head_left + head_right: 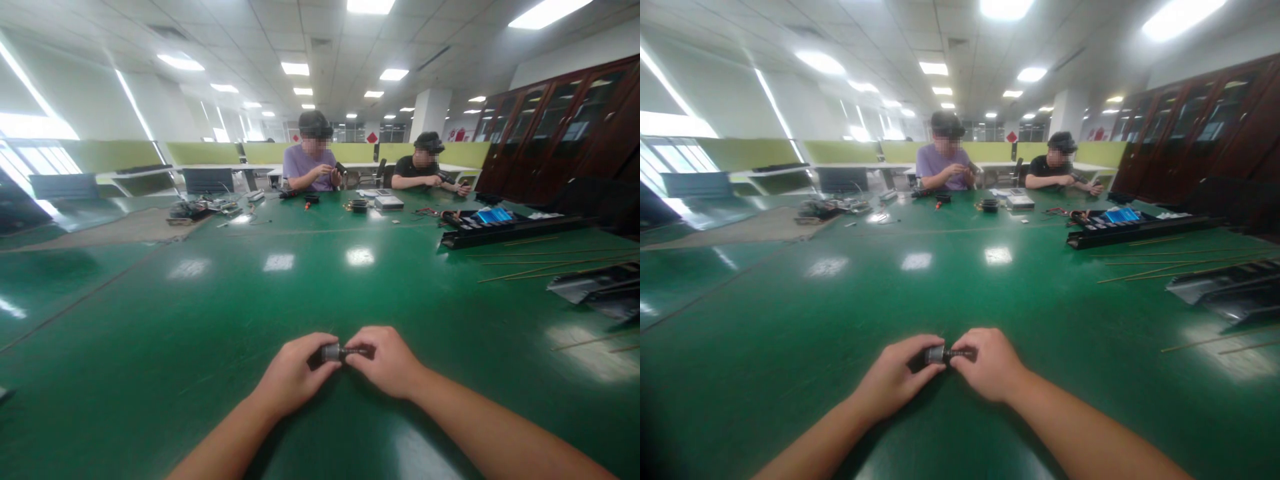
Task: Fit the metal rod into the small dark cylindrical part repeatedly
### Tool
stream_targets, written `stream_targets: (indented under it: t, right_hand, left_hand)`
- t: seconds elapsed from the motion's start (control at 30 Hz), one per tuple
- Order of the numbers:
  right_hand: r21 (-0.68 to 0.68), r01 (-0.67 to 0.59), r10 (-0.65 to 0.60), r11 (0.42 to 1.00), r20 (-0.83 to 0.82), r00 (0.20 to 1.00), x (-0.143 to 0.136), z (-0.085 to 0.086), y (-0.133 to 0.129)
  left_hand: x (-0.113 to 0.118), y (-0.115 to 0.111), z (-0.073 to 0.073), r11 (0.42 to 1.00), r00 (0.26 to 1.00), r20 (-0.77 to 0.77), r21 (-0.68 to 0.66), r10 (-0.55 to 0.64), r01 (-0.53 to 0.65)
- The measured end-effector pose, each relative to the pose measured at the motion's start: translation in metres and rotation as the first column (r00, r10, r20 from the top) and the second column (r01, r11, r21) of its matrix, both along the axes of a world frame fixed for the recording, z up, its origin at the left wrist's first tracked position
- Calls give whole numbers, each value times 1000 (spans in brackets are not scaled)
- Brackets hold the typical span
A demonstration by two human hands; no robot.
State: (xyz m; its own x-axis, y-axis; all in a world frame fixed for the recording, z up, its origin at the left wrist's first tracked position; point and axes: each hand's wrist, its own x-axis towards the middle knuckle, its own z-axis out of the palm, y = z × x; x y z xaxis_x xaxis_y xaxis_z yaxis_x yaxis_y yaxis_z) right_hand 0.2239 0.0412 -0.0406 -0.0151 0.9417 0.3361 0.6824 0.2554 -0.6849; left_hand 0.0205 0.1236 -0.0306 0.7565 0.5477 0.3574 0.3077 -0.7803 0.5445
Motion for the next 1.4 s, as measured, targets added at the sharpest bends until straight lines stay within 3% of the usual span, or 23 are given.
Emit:
stream_targets:
  t: [1.4]
  right_hand:
    - [29, 51, -51, 998, -23, 998, 0, 1, 0]
  left_hand:
    - [-3, 7, -3, 998, 998, 27, 40, 50, -51]
